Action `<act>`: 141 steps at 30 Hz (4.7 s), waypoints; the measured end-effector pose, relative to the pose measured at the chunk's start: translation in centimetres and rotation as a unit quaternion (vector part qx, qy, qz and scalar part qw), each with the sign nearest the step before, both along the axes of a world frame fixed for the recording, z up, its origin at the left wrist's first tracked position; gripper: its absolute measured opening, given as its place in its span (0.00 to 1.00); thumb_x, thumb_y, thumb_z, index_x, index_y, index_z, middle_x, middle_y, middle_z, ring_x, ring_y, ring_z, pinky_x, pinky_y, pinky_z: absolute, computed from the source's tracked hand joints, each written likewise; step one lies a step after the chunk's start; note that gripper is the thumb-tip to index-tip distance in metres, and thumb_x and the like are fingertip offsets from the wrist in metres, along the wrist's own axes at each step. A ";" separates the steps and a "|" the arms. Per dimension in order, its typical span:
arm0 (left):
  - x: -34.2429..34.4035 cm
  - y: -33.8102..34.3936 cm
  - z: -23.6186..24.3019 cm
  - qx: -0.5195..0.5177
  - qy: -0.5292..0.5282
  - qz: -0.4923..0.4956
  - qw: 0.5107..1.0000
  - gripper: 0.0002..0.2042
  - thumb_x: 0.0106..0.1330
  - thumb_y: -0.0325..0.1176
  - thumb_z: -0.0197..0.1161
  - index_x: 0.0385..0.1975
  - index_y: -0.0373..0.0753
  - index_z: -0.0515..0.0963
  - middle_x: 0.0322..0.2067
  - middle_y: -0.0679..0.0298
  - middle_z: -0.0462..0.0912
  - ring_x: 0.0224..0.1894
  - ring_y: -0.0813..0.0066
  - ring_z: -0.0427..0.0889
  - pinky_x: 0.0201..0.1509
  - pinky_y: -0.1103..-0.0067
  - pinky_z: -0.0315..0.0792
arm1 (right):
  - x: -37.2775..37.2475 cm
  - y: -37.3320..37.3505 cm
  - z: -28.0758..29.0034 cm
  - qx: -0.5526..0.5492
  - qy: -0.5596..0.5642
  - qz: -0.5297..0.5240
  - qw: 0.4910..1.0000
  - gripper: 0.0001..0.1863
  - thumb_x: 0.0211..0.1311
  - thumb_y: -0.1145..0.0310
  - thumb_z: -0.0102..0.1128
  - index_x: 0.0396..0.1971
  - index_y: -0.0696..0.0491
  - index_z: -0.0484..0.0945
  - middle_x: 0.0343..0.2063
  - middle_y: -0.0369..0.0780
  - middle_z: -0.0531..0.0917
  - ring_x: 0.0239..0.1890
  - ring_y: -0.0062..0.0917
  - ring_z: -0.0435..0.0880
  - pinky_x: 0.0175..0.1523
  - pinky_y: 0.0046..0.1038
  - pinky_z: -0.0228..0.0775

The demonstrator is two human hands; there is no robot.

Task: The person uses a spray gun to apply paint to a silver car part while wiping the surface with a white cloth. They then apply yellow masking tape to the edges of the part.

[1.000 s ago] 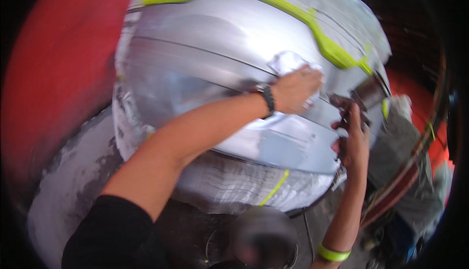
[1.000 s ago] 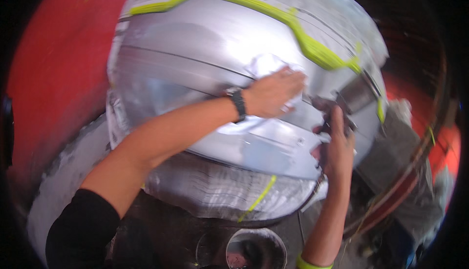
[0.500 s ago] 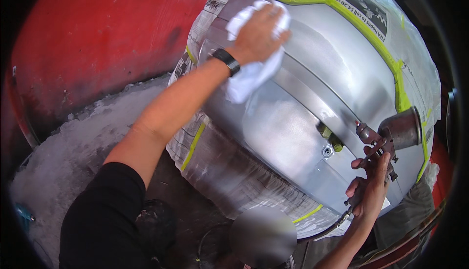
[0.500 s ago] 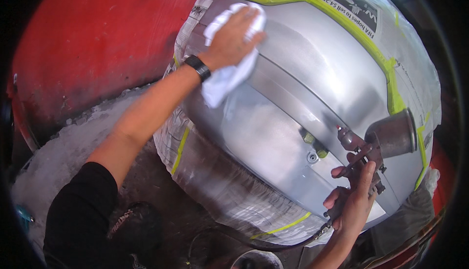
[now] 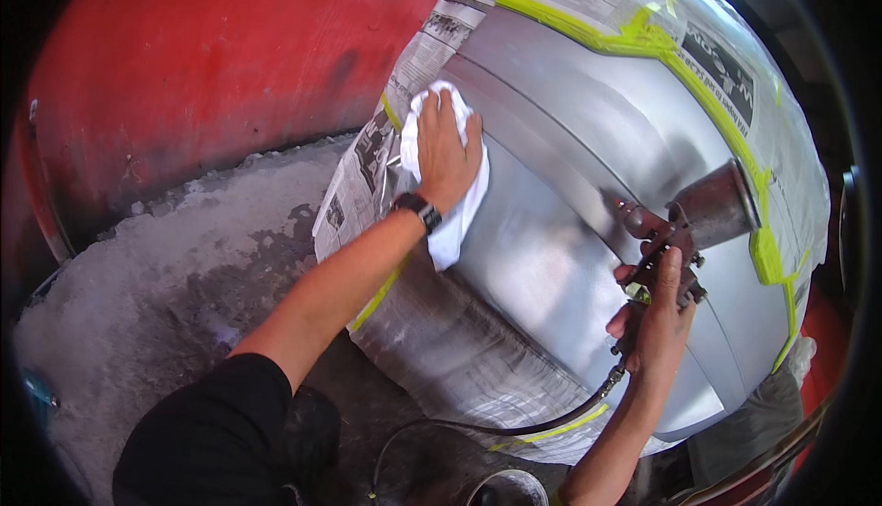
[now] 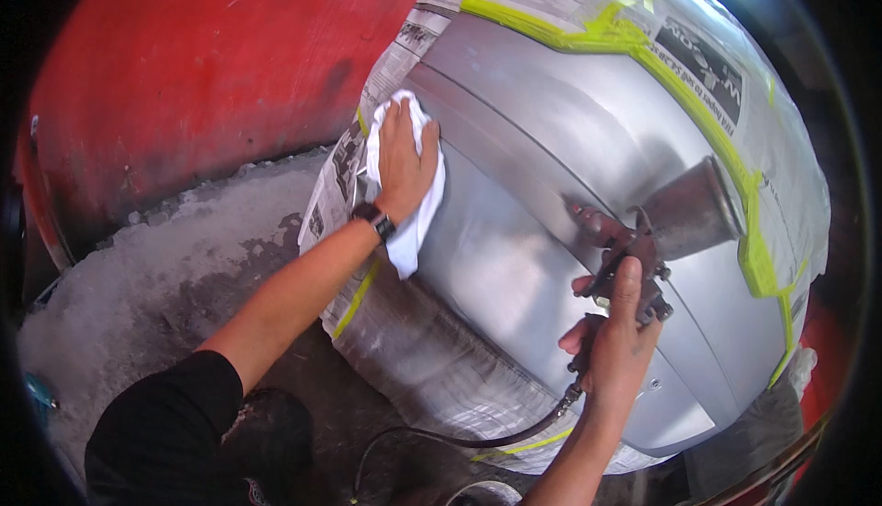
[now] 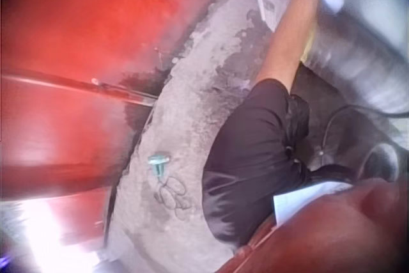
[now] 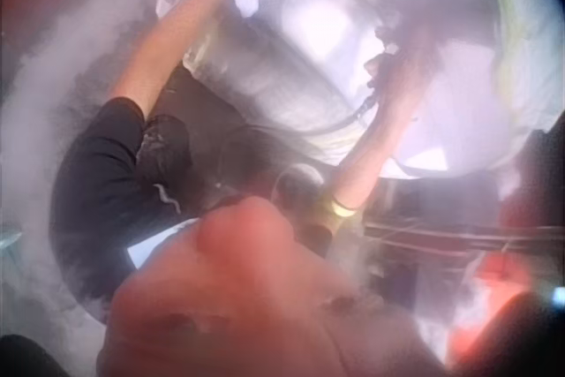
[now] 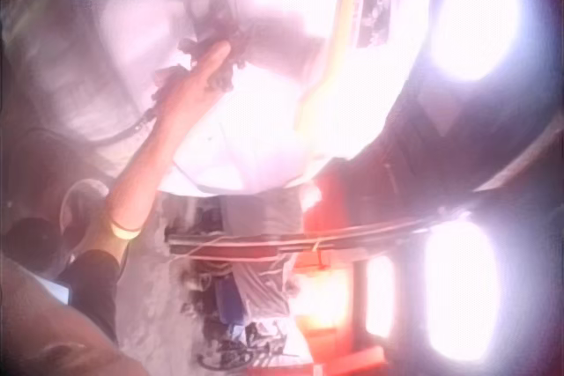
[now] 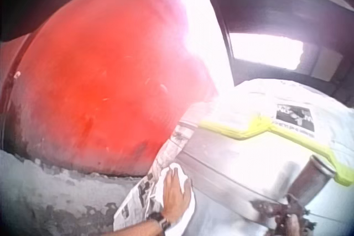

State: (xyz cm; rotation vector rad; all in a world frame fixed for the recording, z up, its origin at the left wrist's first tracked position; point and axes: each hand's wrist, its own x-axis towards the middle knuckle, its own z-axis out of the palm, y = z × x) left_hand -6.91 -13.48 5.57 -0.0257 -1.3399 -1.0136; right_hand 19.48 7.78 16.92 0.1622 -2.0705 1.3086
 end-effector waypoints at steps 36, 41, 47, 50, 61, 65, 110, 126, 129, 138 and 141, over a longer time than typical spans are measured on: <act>1.5 -0.7 -3.4 -0.058 0.038 -0.203 0.977 0.31 0.70 0.31 0.64 0.72 0.33 0.64 0.71 0.42 0.63 0.75 0.43 0.60 0.79 0.52 0.50 | -12.9 -17.1 2.7 0.082 -0.074 0.130 0.985 0.32 0.75 0.40 0.53 0.43 0.61 0.80 0.31 0.42 0.87 0.11 0.24 0.79 0.14 0.25 0.67; 1.6 -2.8 1.4 -0.108 0.082 -0.164 0.977 0.27 0.72 0.31 0.63 0.69 0.31 0.68 0.68 0.40 0.67 0.72 0.43 0.64 0.76 0.61 0.58 | -6.4 -14.7 2.3 0.053 -0.093 0.114 0.988 0.31 0.78 0.43 0.49 0.51 0.60 0.79 0.35 0.43 0.89 0.11 0.24 0.79 0.15 0.22 0.67; 1.3 -4.3 2.0 -0.201 0.089 -0.146 0.964 0.23 0.74 0.28 0.59 0.68 0.33 0.71 0.69 0.49 0.70 0.74 0.53 0.64 0.77 0.65 0.56 | 0.9 -5.3 1.1 0.009 -0.040 -0.036 0.999 0.29 0.81 0.47 0.47 0.53 0.61 0.79 0.32 0.44 0.89 0.09 0.22 0.75 0.15 0.21 0.65; 2.4 -3.0 0.4 -0.249 0.063 -0.133 0.957 0.24 0.72 0.25 0.59 0.68 0.34 0.71 0.70 0.49 0.68 0.75 0.52 0.63 0.77 0.63 0.56 | 4.4 0.2 1.2 0.003 -0.015 -0.133 0.991 0.30 0.80 0.46 0.47 0.53 0.62 0.78 0.32 0.44 0.89 0.09 0.21 0.75 0.14 0.20 0.64; 1.6 -3.0 -4.8 -0.313 0.049 -0.109 0.942 0.29 0.66 0.34 0.67 0.65 0.26 0.72 0.68 0.39 0.68 0.74 0.37 0.63 0.75 0.51 0.58 | 7.5 12.2 4.3 -0.054 0.000 -0.335 0.941 0.25 0.79 0.48 0.52 0.48 0.59 0.80 0.29 0.42 0.87 0.10 0.20 0.75 0.13 0.22 0.62; 1.4 -3.4 -5.2 -0.318 0.018 -0.107 0.942 0.29 0.69 0.37 0.67 0.66 0.27 0.72 0.69 0.40 0.66 0.75 0.38 0.61 0.76 0.51 0.57 | 6.1 15.0 4.6 -0.090 -0.009 -0.322 0.942 0.26 0.79 0.47 0.51 0.50 0.59 0.80 0.28 0.43 0.87 0.10 0.20 0.74 0.12 0.22 0.63; 3.4 -2.4 -4.6 -0.253 0.005 -0.163 0.954 0.30 0.60 0.33 0.72 0.62 0.28 0.75 0.65 0.38 0.70 0.71 0.34 0.66 0.74 0.50 0.61 | -4.7 -5.7 4.1 0.000 -0.070 -0.072 0.995 0.27 0.74 0.46 0.60 0.43 0.61 0.83 0.27 0.37 0.84 0.13 0.18 0.77 0.18 0.19 0.66; 3.3 -2.5 -4.6 -0.244 -0.002 -0.180 0.953 0.29 0.60 0.41 0.74 0.61 0.35 0.79 0.64 0.43 0.74 0.70 0.40 0.69 0.72 0.51 0.60 | -9.9 -14.1 4.3 0.012 -0.073 -0.014 0.997 0.28 0.73 0.46 0.62 0.33 0.62 0.81 0.19 0.35 0.77 0.11 0.17 0.74 0.16 0.20 0.63; 3.4 -3.0 -4.5 -0.245 -0.004 -0.183 0.952 0.30 0.61 0.42 0.73 0.63 0.37 0.78 0.64 0.44 0.74 0.69 0.41 0.69 0.72 0.52 0.61 | -11.3 -15.7 4.2 0.006 -0.068 0.013 0.998 0.27 0.72 0.47 0.64 0.31 0.62 0.80 0.18 0.35 0.77 0.11 0.17 0.74 0.15 0.21 0.64; 3.1 -2.6 -4.8 -0.221 0.010 -0.214 0.951 0.31 0.62 0.40 0.73 0.66 0.40 0.75 0.67 0.47 0.72 0.71 0.45 0.68 0.73 0.50 0.59 | -13.7 -17.5 4.4 0.040 -0.071 0.061 0.995 0.31 0.74 0.43 0.58 0.30 0.62 0.80 0.19 0.39 0.80 0.10 0.22 0.77 0.15 0.23 0.65; 3.1 -2.8 -4.6 -0.213 0.021 -0.224 0.951 0.30 0.63 0.37 0.72 0.66 0.37 0.75 0.67 0.47 0.72 0.71 0.44 0.68 0.74 0.51 0.58 | -13.5 -17.7 4.9 0.043 -0.085 0.066 0.993 0.31 0.74 0.43 0.59 0.30 0.62 0.80 0.19 0.38 0.80 0.10 0.22 0.76 0.16 0.23 0.66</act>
